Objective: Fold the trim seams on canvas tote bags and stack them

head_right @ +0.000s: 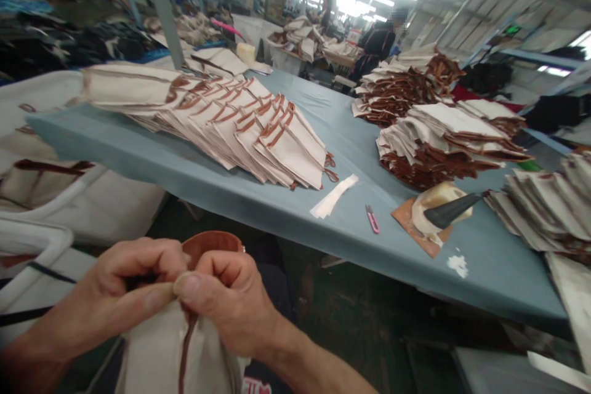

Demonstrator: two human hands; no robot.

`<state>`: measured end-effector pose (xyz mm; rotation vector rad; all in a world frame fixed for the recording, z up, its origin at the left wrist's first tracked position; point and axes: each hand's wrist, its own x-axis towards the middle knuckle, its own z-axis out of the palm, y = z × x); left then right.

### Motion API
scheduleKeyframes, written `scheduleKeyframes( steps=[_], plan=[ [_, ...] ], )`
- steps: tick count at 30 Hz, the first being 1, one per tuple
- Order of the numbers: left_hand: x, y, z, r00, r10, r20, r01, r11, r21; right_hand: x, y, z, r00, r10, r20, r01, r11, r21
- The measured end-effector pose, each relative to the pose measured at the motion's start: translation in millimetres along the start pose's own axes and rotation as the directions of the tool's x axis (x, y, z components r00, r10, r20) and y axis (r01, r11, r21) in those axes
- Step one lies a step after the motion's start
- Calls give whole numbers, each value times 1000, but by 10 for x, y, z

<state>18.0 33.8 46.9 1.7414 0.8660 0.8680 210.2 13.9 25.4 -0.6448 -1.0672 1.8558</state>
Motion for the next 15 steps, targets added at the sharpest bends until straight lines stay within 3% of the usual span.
scheduleKeyframes(
  steps=[6, 11, 15],
  plan=[
    [78, 46, -1, 996, -61, 71, 65, 997, -49, -34, -99, -185, 990, 35, 138, -25, 997, -71],
    [93, -32, 29, 993, -67, 94, 77, 992, -100, -77, -164, -185, 996, -60, 65, 80, 929, -361],
    [105, -55, -31, 991, -62, 118, 76, 990, -116, -76, -207, -171, 986, -160, 40, 161, 892, -422]
  ],
)
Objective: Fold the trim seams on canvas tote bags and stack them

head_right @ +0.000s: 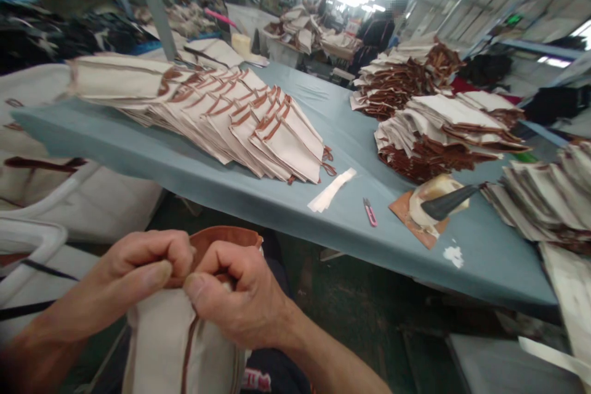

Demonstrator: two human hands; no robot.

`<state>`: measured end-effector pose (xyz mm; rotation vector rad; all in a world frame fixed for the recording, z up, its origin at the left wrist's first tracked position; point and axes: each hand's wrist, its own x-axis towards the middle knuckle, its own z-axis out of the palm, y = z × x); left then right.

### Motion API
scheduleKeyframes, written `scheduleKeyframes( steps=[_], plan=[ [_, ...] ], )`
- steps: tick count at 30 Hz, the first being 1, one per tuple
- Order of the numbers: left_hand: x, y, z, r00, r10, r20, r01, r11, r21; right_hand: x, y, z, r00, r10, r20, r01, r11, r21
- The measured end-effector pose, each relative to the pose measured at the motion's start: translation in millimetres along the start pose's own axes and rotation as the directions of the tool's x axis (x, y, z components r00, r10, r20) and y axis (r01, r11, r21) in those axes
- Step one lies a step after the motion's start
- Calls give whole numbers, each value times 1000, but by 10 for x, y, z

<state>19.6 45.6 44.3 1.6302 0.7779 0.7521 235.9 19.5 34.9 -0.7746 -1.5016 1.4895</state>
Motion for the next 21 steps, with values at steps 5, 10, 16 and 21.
scheduleKeyframes(
  steps=[5, 10, 16, 21],
  plan=[
    [1, -190, -165, 997, -70, -25, 69, 996, -51, -74, -95, -293, 998, -62, 26, 64, 995, -76],
    [-37, -420, -233, 990, -141, -18, 136, 976, -169, -170, -6, -648, 984, -162, -71, 126, 925, -358],
    [-72, -166, -161, 988, -82, 133, 104, 980, -169, -15, 323, -685, 996, -81, -23, 58, 858, -510],
    [-3, 108, -123, 983, -129, 128, 126, 991, 34, 187, 461, -583, 998, -58, 34, 67, 880, -470]
  ],
)
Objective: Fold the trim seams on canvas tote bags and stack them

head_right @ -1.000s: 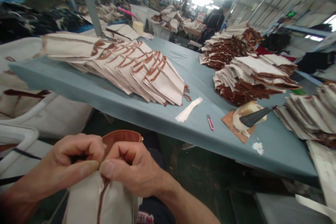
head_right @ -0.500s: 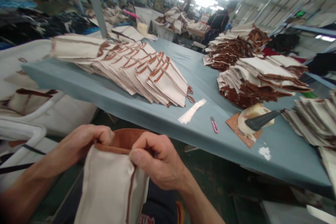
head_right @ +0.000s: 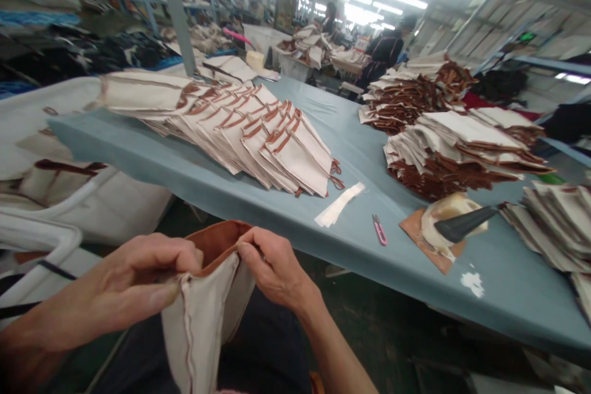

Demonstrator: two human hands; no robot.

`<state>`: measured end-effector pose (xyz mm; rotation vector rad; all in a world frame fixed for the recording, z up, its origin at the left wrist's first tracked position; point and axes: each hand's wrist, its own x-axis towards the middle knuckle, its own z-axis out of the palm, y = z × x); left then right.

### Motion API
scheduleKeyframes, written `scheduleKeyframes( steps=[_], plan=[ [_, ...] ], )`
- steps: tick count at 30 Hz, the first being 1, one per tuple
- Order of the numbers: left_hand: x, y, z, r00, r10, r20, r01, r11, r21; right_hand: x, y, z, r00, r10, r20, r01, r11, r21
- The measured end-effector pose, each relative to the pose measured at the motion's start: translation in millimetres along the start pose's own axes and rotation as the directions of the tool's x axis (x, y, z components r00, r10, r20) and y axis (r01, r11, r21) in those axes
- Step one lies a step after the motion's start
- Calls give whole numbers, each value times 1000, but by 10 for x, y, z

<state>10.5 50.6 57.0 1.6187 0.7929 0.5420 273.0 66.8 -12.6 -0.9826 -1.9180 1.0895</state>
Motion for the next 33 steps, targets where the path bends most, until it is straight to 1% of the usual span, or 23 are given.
scheduleKeyframes(
  steps=[2, 5, 8, 11, 14, 16, 19, 21, 24, 28, 31, 33],
  plan=[
    [16, 35, 6, 999, 0, -33, 1, 1000, 22, 35, 26, 46, 1000, 4, 22, -5, 1000, 19],
    [32, 29, 30, 998, -2, -66, 2, 1000, 2, 50, 81, 97, 999, 19, 41, -21, 999, 37],
    [37, -5, 66, 997, -21, -77, 18, 999, -37, 50, 129, 121, 998, 34, 47, -37, 998, 47],
    [29, -33, 105, 995, -60, -82, 56, 997, -49, 45, 119, 111, 998, 38, 44, -40, 998, 53],
    [27, -20, 139, 989, -104, -105, 103, 995, -14, 25, -5, 84, 999, 15, 44, -18, 997, 80],
    [32, 17, 155, 987, -106, -123, 109, 994, 17, 9, -152, 73, 998, -59, 29, 54, 989, 137],
    [29, 73, 167, 986, -88, -144, 97, 994, 58, 10, -396, 71, 980, -196, -8, 194, 963, 189],
    [5, 70, 172, 985, -86, -153, 97, 993, 64, 32, -518, 67, 975, -222, 3, 217, 957, 190],
    [-67, -20, 178, 982, -80, -173, 90, 995, 52, 74, -604, 36, 981, -167, 94, 141, 960, 242],
    [-156, -163, 184, 987, -61, -146, 68, 997, 38, 106, -612, -19, 965, -114, 237, 28, 941, 337],
    [-162, -159, 188, 990, -66, -122, 70, 997, 26, 111, -619, -41, 953, -109, 284, -7, 926, 378],
    [-143, -99, 190, 990, -60, -131, 65, 997, 33, 107, -641, -49, 957, -95, 276, -10, 935, 355]
  ],
)
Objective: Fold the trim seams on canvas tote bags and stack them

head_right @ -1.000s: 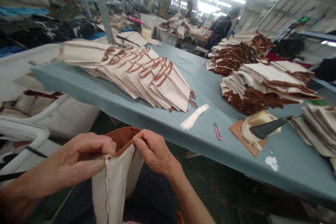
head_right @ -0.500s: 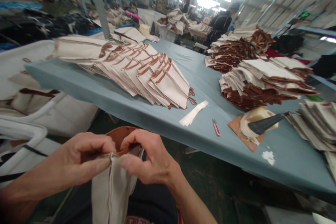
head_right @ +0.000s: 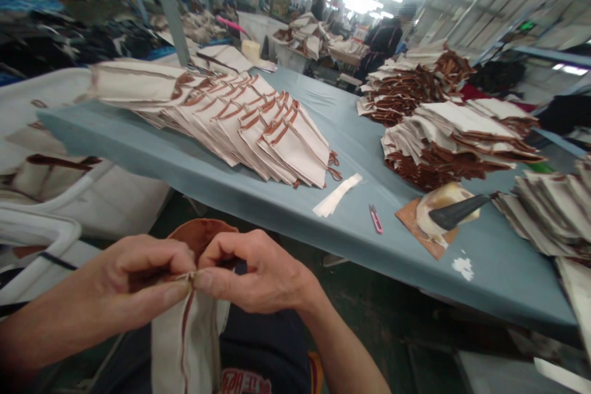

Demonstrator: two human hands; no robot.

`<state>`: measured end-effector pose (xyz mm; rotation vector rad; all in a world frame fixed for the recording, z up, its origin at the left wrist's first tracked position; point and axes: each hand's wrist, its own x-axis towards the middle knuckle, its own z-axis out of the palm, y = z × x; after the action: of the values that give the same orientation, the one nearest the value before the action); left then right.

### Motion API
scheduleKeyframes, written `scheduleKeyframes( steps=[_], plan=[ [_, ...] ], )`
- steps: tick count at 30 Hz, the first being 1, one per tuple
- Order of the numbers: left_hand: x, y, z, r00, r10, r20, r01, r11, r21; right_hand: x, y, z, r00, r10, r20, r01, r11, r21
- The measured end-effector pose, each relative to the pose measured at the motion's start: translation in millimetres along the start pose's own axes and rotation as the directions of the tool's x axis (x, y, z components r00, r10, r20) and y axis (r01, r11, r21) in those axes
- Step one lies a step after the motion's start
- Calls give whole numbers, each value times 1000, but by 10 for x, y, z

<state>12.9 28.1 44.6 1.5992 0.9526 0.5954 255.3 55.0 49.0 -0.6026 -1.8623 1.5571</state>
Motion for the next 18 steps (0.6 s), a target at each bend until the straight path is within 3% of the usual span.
scheduleKeyframes(
  steps=[4, 8, 18],
  plan=[
    [18, 120, 4, 1000, -11, -2, 11, 999, 34, -16, -67, 28, 998, -9, -61, 1, 991, -131],
    [1, 114, -15, 999, -5, -32, 6, 999, 45, -8, -84, 76, 995, 11, -102, -36, 970, -241],
    [-21, 147, -123, 996, -65, 56, 66, 998, -18, 55, 6, 147, 993, 46, -105, -65, 979, -191]
  ],
)
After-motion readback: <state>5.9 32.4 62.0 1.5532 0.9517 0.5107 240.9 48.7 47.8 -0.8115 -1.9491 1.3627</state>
